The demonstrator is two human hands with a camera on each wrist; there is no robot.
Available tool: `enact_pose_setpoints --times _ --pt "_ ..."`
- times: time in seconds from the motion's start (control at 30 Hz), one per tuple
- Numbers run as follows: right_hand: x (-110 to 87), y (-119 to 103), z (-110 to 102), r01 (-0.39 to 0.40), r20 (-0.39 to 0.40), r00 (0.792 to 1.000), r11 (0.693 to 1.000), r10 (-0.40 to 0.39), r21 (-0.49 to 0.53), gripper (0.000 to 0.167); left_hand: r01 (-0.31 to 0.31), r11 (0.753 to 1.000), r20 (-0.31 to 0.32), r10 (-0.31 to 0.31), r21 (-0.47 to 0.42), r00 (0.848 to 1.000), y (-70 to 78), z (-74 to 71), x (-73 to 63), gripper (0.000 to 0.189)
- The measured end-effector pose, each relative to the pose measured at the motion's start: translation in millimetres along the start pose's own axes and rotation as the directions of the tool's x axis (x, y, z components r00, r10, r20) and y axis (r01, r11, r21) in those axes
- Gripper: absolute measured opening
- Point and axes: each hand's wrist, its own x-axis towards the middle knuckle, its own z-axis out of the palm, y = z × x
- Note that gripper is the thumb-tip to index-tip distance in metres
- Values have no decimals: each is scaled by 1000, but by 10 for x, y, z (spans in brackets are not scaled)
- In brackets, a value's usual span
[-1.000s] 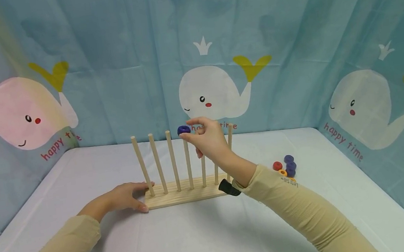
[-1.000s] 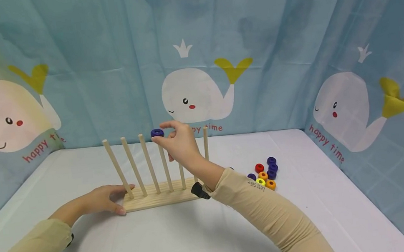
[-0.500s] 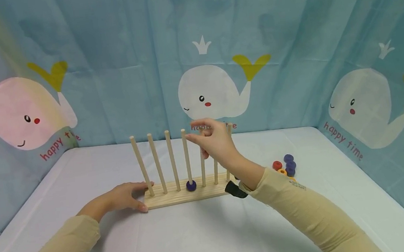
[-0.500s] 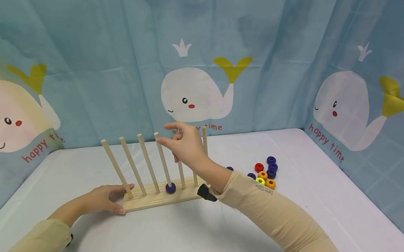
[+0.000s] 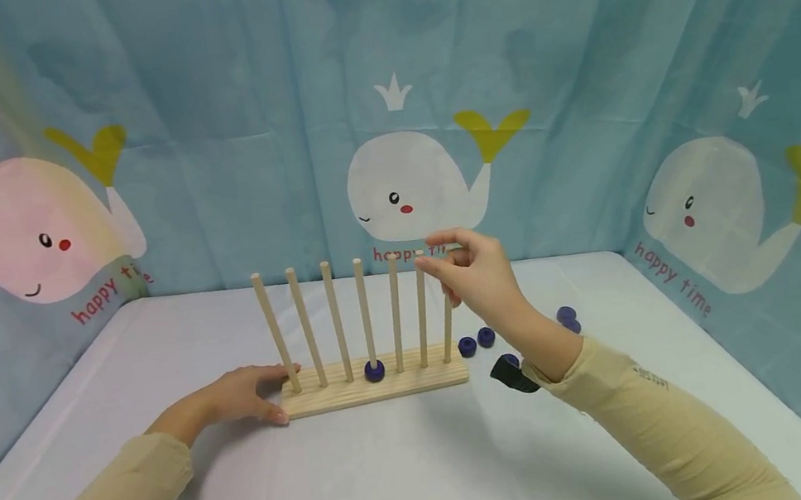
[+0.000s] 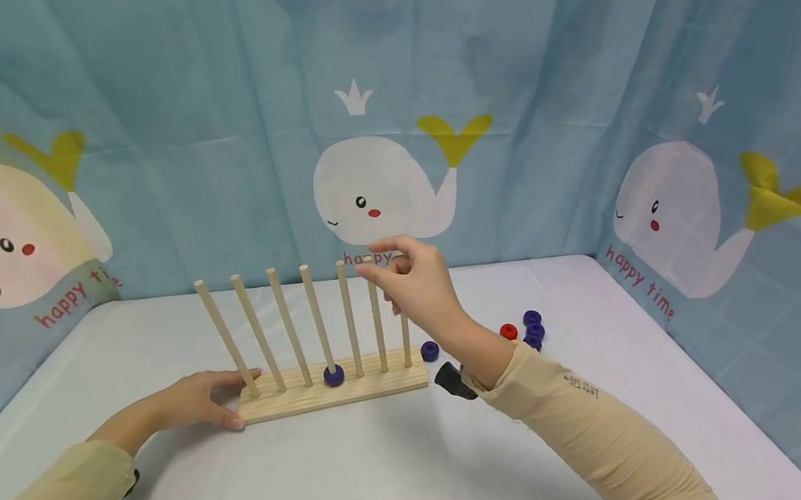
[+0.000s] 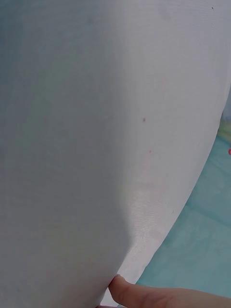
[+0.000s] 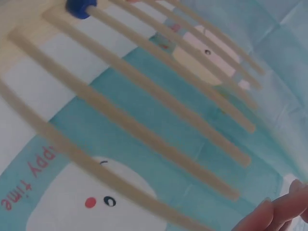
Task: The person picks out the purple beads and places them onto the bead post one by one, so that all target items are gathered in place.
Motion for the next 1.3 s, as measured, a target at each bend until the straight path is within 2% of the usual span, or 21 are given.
enact_pose_setpoints --times 0.3,0.57,0.8,1.17,1.3 --pt "-106 180 -264 3 -21 1000 996 -5 -92 30 -14 1000 -1 14 10 1000 -2 -5 -3 84" --pt "-170 409 -383 -12 -31 1000 983 6 -182 27 -19 1000 -1 19 6 1000 -4 -1 -13 84" --pt "-205 649 -458 7 -29 999 972 -14 -234 24 -8 1000 1 8 -5 1000 2 -1 -10 84" --pt "-197 934 -573 90 140 989 948 -49 -304 29 -8 1000 2 8 -13 1000 13 -14 -18 84" --pt "-174 1047 -627 157 173 980 929 -103 -336 29 -4 1000 6 4 -19 1000 8 -11 -6 84"
